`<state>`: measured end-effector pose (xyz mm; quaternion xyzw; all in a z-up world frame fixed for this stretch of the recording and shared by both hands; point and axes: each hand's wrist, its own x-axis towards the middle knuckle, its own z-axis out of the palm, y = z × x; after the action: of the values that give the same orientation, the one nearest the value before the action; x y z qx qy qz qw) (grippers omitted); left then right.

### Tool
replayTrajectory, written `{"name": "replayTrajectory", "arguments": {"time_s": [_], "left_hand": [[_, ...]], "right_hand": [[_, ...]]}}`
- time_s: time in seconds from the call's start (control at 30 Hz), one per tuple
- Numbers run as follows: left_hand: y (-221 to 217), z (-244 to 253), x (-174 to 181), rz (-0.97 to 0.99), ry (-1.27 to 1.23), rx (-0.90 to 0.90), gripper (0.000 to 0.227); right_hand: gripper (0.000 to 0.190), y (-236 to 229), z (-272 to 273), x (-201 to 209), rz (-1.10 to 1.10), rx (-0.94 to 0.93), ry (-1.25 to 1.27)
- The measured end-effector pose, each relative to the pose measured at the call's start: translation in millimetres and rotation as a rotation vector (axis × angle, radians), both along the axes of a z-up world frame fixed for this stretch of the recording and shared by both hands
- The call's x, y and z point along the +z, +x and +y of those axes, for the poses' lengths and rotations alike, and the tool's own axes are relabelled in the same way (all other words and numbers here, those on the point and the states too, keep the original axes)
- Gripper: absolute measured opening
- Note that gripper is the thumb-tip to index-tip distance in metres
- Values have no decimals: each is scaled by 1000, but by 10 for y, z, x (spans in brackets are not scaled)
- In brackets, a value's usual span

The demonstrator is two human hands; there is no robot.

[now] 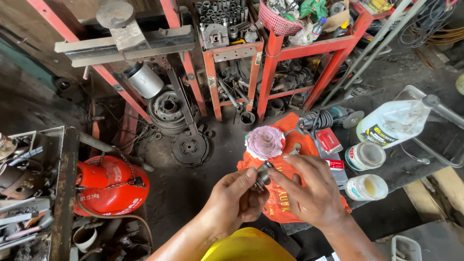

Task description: The person assembles small mechanical components on a workbench, using a cloth to wipe parts and a tube of lubricant to apply grease. They handle cylindrical metal pieces and small rings, fitting them together and cleaning them with a rag.

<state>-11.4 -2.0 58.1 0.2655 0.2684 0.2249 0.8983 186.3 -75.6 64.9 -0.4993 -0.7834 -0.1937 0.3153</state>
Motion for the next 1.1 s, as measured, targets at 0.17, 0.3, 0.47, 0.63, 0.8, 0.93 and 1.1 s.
{"name": "replayTrajectory", "arguments": {"time_s": [0.17,0.3,0.47,0.63,0.8,0.93,1.1], "left_hand": [[-84,12,103,-260,-189,-103,51],[-62,-8,79,-315,-258,-121,57],[-71,-24,61,-386,-320,-279,55],[-84,-14,29,-444,-247,-255,55],[-13,-72,-189,-255,136,-26,29],[-95,-43,-11,294,1118,-101,42],[-91,-10,7,449,1350,-107,50]], "right_hand": [[42,8,-41,-298,171,-87,17],[35,-132,-89,-217,333,-54,134],[43,-47,-28,-386,179,-30,90],[43,-98,-90,-456,568,-66,-134],[37,-154,-170,-480,1404,116,-436],[42,-130,-251,-637,1707,102,-577],[45,-81,-264,-644,1772,199,-597]]}}
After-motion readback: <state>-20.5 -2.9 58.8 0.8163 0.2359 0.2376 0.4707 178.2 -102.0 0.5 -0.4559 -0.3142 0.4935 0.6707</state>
